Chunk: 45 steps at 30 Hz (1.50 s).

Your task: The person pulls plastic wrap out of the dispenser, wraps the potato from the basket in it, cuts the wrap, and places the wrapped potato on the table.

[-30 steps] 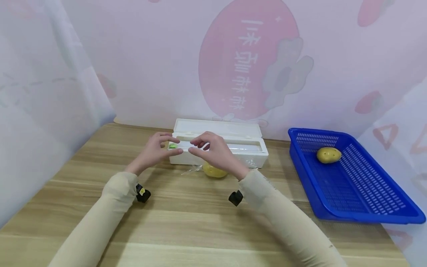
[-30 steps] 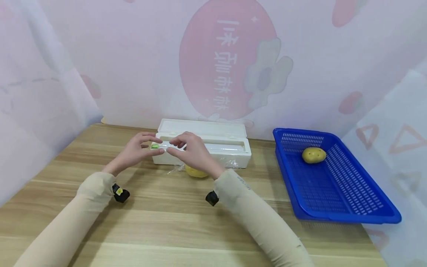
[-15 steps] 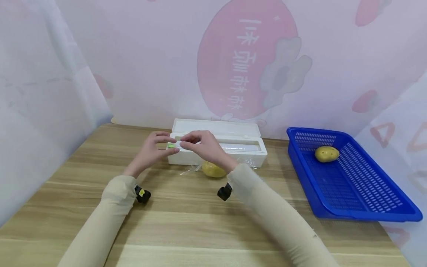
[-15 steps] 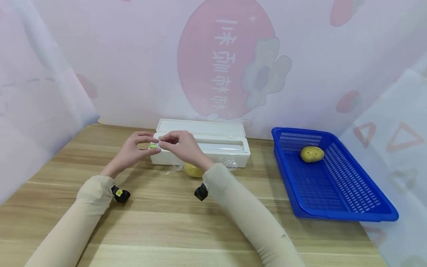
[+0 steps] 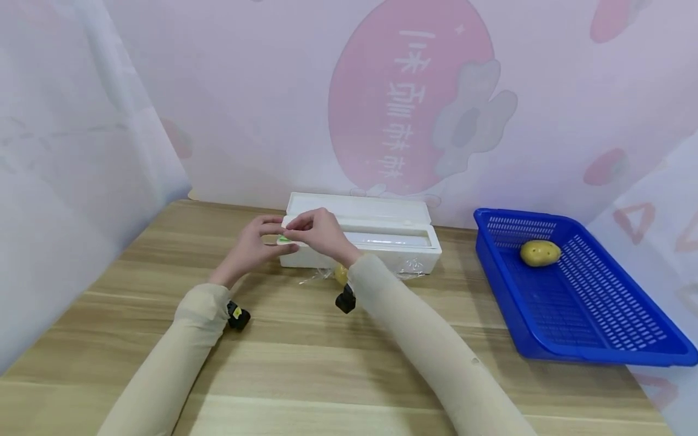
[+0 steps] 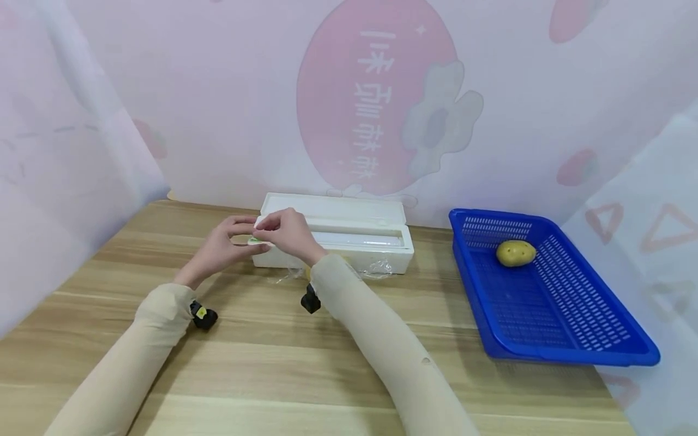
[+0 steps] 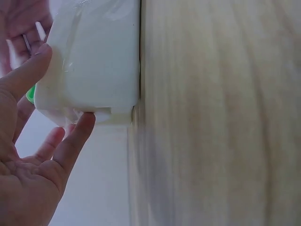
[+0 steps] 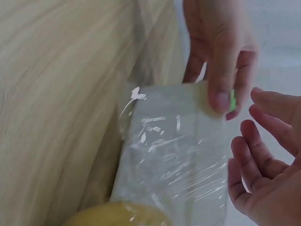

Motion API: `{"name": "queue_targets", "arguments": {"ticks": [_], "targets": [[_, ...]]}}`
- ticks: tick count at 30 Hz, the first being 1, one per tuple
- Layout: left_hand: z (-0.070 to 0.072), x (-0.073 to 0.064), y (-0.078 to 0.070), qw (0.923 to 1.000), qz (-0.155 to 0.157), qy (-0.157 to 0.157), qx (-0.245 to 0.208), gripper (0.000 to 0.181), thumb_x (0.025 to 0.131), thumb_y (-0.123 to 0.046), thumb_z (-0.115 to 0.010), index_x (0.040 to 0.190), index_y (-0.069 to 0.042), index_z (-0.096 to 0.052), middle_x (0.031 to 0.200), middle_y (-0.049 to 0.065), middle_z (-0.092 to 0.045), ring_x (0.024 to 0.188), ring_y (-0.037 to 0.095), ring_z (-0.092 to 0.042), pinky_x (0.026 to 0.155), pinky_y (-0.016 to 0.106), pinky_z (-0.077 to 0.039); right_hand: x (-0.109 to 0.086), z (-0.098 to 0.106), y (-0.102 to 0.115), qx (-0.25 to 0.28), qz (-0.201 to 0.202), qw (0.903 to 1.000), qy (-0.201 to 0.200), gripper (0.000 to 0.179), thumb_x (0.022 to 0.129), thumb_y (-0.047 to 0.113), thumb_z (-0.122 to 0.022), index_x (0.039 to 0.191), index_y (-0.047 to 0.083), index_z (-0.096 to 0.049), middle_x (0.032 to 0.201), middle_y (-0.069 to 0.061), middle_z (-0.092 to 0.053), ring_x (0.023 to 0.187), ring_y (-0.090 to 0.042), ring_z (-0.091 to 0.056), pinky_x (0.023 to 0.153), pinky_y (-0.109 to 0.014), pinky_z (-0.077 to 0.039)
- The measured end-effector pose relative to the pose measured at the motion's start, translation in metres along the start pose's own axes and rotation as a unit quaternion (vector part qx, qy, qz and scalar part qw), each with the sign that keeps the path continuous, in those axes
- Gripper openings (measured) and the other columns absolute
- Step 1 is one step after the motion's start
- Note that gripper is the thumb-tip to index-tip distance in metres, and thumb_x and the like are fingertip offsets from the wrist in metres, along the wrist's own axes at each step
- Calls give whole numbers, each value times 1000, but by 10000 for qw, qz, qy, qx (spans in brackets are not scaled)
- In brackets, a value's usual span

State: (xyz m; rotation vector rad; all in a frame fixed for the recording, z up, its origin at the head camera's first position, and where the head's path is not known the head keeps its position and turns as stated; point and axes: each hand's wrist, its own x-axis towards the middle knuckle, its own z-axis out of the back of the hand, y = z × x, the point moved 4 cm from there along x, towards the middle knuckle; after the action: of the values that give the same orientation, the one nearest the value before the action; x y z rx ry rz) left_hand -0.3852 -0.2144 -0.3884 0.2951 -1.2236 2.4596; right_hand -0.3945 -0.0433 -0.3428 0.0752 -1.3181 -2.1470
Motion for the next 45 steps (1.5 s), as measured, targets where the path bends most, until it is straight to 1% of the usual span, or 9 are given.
{"name": "queue_targets", "arguments": {"ticks": [4, 11, 16, 20, 24, 27, 36, 41, 45], "targets": [[0, -1, 0, 9999, 131, 56, 50, 44, 78, -41, -84, 110, -13, -75, 142, 12, -45, 132, 34, -35, 100, 64, -31, 3, -2, -11, -208, -195, 9996, 41, 12, 88, 16, -77, 95, 7, -77, 83, 5, -70, 75, -12, -63, 65, -24, -50], [4, -3, 0, 9997, 235, 22, -77, 47, 78, -37, -85, 114, -10, -72, 143, 15, -43, 130, 33, -36, 98, 64, -32, 4, -6, -15, -190, -239, 9995, -22, 9, 87, 15, -77, 92, 7, -78, 81, 5, -70, 74, -13, -62, 63, -24, -49], [5, -6, 1, 10000, 90, -13, 12, 48, 80, -30, -85, 118, -6, -70, 142, 18, -44, 127, 35, -40, 97, 63, -35, 6, -15, -14, -225, -327, 9992, 104, 9, 89, 18, -76, 91, 9, -79, 82, 10, -70, 78, -9, -62, 64, -24, -49], [5, -7, 1, 9997, -71, 17, 224, 44, 81, -28, -83, 115, -4, -70, 141, 19, -45, 129, 38, -38, 97, 63, -36, 7, -20, -13, -389, -346, 9986, 46, 9, 89, 19, -76, 88, 11, -80, 80, 12, -70, 71, -7, -59, 57, -22, -44], [3, -8, 1, 9997, -78, 52, 217, 42, 82, -31, -82, 113, -4, -71, 142, 20, -44, 129, 39, -37, 95, 56, -44, 6, -19, -13, -690, -179, 9974, -107, 8, 89, 17, -75, 87, 11, -80, 79, 10, -69, 65, -10, -54, 53, -22, -42], [1, -8, 2, 9998, -68, 96, 179, 42, 83, -32, -81, 113, -4, -71, 142, 21, -42, 129, 39, -38, 89, 51, -50, 3, -17, -13, -840, -34, 9963, -164, 8, 89, 17, -76, 87, 11, -80, 80, 10, -68, 67, -11, -56, 54, -23, -44], [1, -6, -3, 9985, -279, 162, 444, 37, 85, -32, -79, 110, -5, -72, 141, 22, -44, 126, 40, -41, 93, 59, -43, 4, -8, -15, -1251, 345, 9914, -155, 8, 88, 19, -76, 88, 12, -80, 78, 10, -65, 72, -9, -59, 62, -24, -48], [0, -2, -7, 9976, -344, 211, 555, 30, 86, -31, -79, 104, -8, -72, 140, 22, -45, 115, 40, -52, 90, 60, -43, 1, -1, -11, -1618, 478, 9857, 16, 10, 90, 19, -74, 91, 11, -80, 83, 10, -65, 76, -7, -59, 64, -22, -48], [-1, -1, -8, 9980, -238, 252, 536, 29, 86, -31, -78, 103, -9, -71, 141, 22, -43, 105, 41, -58, 87, 60, -45, 0, 3, -11, -1800, 527, 9822, 70, 10, 91, 18, -74, 90, 11, -81, 84, 10, -64, 76, -7, -58, 63, -22, -48]]}}
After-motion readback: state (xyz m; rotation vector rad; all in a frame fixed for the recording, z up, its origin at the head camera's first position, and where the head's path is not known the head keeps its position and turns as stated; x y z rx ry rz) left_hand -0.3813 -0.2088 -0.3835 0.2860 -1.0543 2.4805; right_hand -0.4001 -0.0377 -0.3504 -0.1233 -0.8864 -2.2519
